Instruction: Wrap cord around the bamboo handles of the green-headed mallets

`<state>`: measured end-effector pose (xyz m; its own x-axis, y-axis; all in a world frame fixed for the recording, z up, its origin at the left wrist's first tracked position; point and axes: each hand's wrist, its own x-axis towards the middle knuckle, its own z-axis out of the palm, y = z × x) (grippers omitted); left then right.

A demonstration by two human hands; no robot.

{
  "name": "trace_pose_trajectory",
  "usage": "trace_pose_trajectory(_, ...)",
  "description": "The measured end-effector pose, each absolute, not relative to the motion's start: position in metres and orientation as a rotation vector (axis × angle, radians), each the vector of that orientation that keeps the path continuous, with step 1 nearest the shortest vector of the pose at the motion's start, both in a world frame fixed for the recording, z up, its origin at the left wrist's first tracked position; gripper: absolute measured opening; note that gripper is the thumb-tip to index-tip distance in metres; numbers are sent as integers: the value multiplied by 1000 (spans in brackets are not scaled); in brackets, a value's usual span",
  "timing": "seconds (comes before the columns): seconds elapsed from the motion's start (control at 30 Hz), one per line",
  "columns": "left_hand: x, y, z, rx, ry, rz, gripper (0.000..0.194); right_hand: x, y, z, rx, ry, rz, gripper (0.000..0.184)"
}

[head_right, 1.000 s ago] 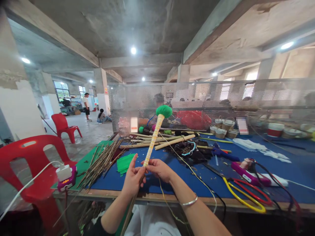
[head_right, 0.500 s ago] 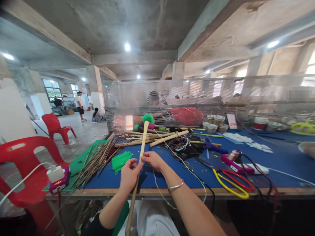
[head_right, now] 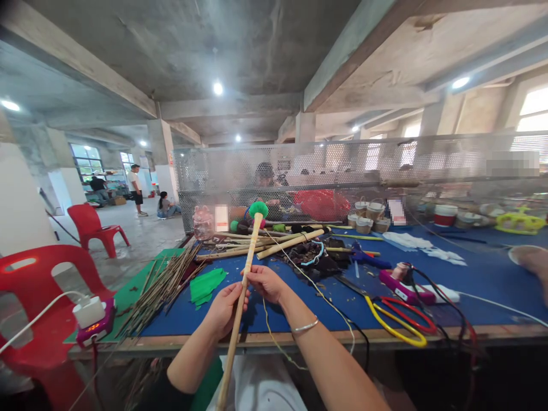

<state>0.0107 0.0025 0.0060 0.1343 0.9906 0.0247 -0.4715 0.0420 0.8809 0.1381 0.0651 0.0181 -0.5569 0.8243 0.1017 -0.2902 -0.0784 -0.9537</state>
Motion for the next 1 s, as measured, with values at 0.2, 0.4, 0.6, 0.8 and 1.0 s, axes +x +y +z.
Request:
trace_pose_trajectory(0.2, 18, -2, 0, 1028, 1056, 1463, 41, 133, 67, 14, -607, -1442, 1605, 30)
trace_pose_trajectory(0.4, 17, -5, -1, 1130, 1013, 1459, 37, 140, 62, 20, -618, -1445, 1617, 33)
trace_pose_trajectory(0.6, 11, -11, 3, 1138, 994, 1292, 44, 142, 59, 21, -553, -1441, 1701, 32)
trace_pose_trajectory(0.8, 13, -6, -1, 1351, 1268, 1589, 33, 141, 66, 16, -655, -1465, 1526, 30)
trace_pose_trajectory(1.0, 8, -7, 0, 1195, 1085, 1334, 39, 141, 62, 20, -530, -1464, 1702, 33)
